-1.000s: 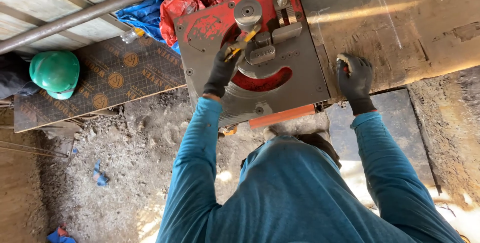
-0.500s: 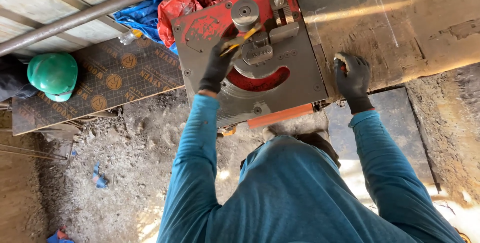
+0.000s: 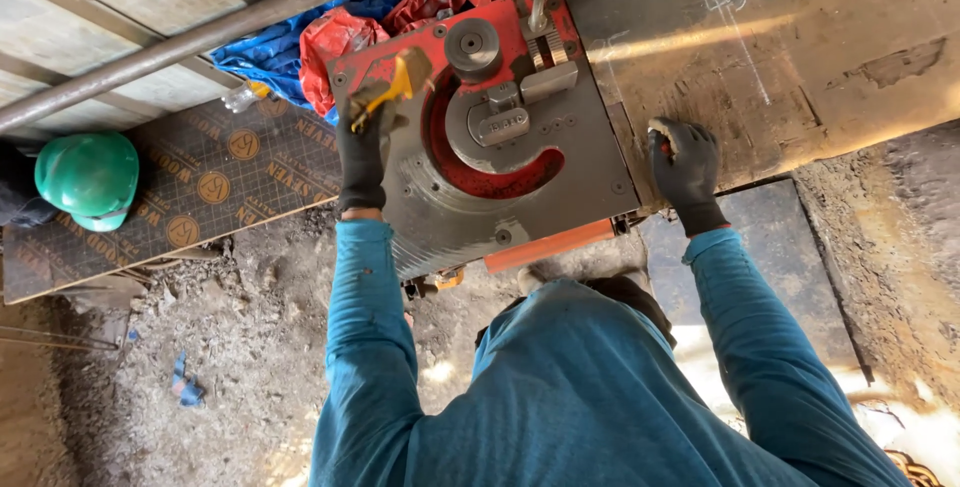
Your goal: Cleaning a rebar bending machine with a brush, marking a measurement on the workbench with chalk, and moving metal rods.
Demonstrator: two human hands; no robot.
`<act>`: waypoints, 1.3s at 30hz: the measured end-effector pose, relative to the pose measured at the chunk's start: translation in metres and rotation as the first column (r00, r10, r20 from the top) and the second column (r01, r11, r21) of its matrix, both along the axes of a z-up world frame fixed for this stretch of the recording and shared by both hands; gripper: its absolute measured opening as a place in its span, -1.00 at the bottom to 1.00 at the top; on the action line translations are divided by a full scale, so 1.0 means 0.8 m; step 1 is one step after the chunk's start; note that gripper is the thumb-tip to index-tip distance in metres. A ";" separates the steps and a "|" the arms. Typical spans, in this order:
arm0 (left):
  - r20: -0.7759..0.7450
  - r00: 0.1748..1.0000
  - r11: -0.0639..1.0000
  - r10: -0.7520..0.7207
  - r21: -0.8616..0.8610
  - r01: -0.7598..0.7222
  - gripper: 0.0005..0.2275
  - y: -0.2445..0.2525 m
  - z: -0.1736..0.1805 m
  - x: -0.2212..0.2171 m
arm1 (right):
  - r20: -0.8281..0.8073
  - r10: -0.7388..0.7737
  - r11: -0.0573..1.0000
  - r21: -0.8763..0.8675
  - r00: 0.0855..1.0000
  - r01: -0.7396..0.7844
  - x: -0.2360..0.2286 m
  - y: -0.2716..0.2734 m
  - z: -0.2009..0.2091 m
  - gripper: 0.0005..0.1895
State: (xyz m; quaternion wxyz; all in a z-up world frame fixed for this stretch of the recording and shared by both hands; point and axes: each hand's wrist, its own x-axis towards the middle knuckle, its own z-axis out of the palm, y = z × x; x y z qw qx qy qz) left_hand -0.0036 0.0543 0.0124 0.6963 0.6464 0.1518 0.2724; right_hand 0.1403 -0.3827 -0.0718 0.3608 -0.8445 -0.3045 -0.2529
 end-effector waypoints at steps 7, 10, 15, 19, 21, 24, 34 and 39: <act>-0.290 0.919 0.640 0.266 0.766 0.057 -0.66 -0.041 -0.063 0.038 | -0.053 0.033 0.999 -0.031 0.998 -0.035 -0.012 0.004 0.017 -0.78; -0.466 0.882 0.564 0.072 0.748 0.350 -0.55 -0.052 -0.065 0.036 | -0.054 0.022 0.999 -0.022 0.998 -0.024 -0.005 0.003 0.011 -0.77; -0.427 0.879 0.680 0.212 0.710 0.181 -0.79 -0.016 -0.016 0.033 | -0.075 0.013 1.000 -0.026 0.997 -0.015 -0.005 -0.002 0.007 -0.77; -0.507 0.845 0.829 0.172 0.537 0.153 -0.73 -0.044 0.024 0.027 | -0.046 0.000 0.999 -0.036 0.999 -0.001 -0.006 -0.001 0.002 -0.76; -0.555 0.828 0.864 0.077 0.451 0.222 -0.76 -0.057 0.031 0.028 | -0.047 -0.006 1.000 -0.027 0.999 0.005 -0.002 0.001 0.007 -0.76; -0.440 0.891 0.980 -0.111 0.101 0.172 -0.79 -0.058 0.047 0.020 | -0.009 -0.019 0.998 -0.064 1.000 0.018 -0.007 0.003 0.014 -0.77; 0.020 0.970 0.953 -0.243 -0.181 0.242 -0.84 -0.036 0.040 0.126 | -0.042 -0.019 0.995 -0.098 0.999 0.015 -0.008 0.005 0.026 -0.80; 0.005 0.983 0.835 0.183 0.527 -0.158 -0.85 0.039 0.016 0.167 | -0.075 -0.015 0.990 -0.144 0.997 0.004 -0.010 0.003 0.031 -0.80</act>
